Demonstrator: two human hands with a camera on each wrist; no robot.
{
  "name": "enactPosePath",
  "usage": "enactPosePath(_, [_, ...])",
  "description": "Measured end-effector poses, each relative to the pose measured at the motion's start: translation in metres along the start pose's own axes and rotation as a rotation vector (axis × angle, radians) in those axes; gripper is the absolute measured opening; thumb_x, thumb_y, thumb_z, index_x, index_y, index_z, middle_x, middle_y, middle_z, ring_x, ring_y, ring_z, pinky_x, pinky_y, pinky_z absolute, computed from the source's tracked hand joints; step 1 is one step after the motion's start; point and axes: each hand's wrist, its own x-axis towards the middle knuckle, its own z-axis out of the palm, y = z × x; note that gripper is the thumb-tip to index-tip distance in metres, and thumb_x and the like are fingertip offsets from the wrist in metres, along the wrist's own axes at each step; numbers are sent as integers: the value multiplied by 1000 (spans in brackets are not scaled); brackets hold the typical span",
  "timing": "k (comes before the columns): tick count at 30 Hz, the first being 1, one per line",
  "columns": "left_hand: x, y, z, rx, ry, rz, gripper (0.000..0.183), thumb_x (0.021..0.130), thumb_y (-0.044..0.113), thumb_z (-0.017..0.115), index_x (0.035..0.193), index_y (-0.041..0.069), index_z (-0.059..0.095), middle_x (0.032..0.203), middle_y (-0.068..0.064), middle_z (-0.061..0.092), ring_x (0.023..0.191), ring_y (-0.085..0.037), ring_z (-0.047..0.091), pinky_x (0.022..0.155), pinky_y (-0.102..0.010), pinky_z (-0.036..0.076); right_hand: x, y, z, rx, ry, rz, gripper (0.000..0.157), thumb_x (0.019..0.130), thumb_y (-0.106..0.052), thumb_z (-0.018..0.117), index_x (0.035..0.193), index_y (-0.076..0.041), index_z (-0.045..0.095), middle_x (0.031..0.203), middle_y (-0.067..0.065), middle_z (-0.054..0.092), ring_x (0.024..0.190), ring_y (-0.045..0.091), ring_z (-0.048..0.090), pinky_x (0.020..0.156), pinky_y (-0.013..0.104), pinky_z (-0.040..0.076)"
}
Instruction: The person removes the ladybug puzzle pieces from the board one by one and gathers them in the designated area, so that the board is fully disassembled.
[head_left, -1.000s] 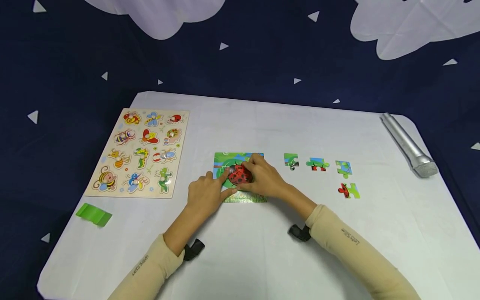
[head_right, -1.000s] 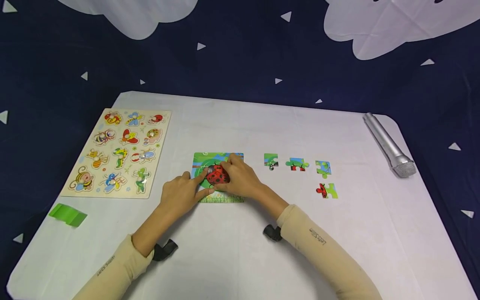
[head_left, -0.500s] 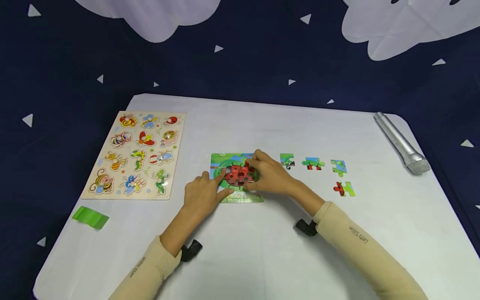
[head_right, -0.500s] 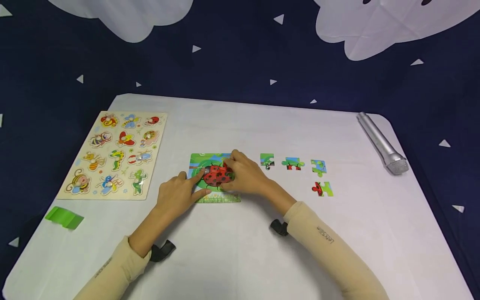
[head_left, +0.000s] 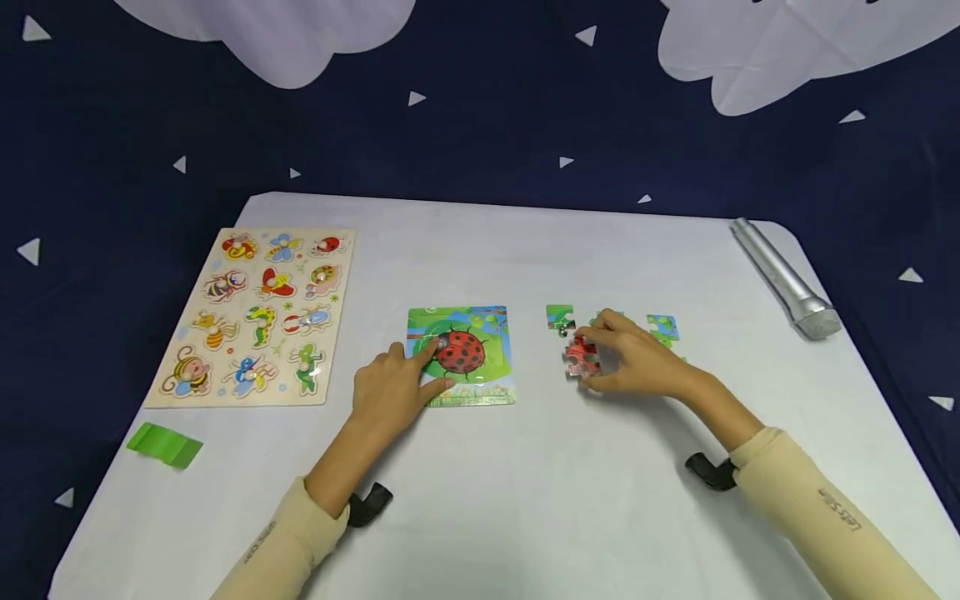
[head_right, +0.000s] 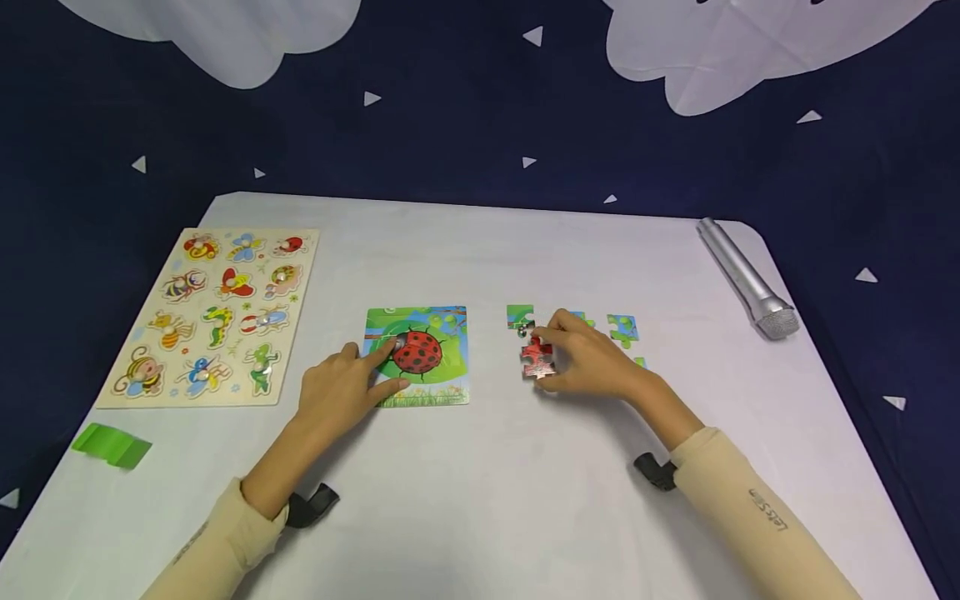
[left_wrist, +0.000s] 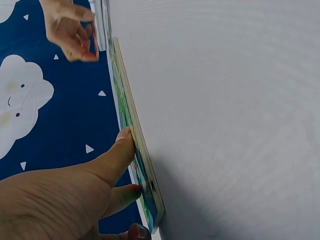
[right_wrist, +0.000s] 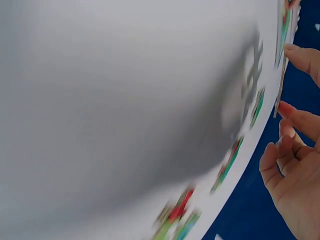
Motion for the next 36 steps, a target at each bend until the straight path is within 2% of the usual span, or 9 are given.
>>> enactPosePath(4, [-3,-5,-1,-3,2,-4,68,85,62,66,139,22,60,83,-15,60,53,-19,45,39,-30,34,-13,15,-9,-47,4,18,70,72,-23,87,133,1,61,104,3,50,93,16,43,80,36,41])
enactPosePath(8, [-5,-8,-1,-5,21,-2,68,84,62,67,139,22,60,82,-15,62,53,-20,48,39,-31,35,-21,25,-14,-81,-10,46,70,72,-23,87,133,0,62,103,3,51,89,16,42,74,33,39])
enactPosePath(16, [-9,-14,-3,-14,33,-2,71,83,62,68,140,20,59,78,-13,60,53,-19,47,40,-31,35,-23,34,-13,-74,-24,79,71,72,-29,89,132,-2,63,101,5,51,86,16,41,71,30,38])
enactPosePath(21, [-12,-17,-4,-26,28,-27,76,81,63,70,142,19,57,79,-13,60,56,-21,50,41,-33,37,-22,34,-9,-81,2,70,73,71,-32,90,133,-5,63,100,4,51,86,16,42,70,29,38])
enactPosePath(29, [-16,-22,-4,-32,17,-48,83,78,66,71,143,17,55,76,-12,59,55,-22,49,42,-33,36,4,7,5,-56,22,-9,71,72,-37,89,132,-9,65,98,4,48,84,15,41,71,31,36])
enactPosePath(36, [-19,-22,-2,-43,5,-51,83,79,67,69,144,16,55,75,-13,59,55,-21,48,42,-34,36,48,-40,23,-4,8,-65,69,76,-39,85,134,-9,64,101,6,49,92,16,41,75,34,38])
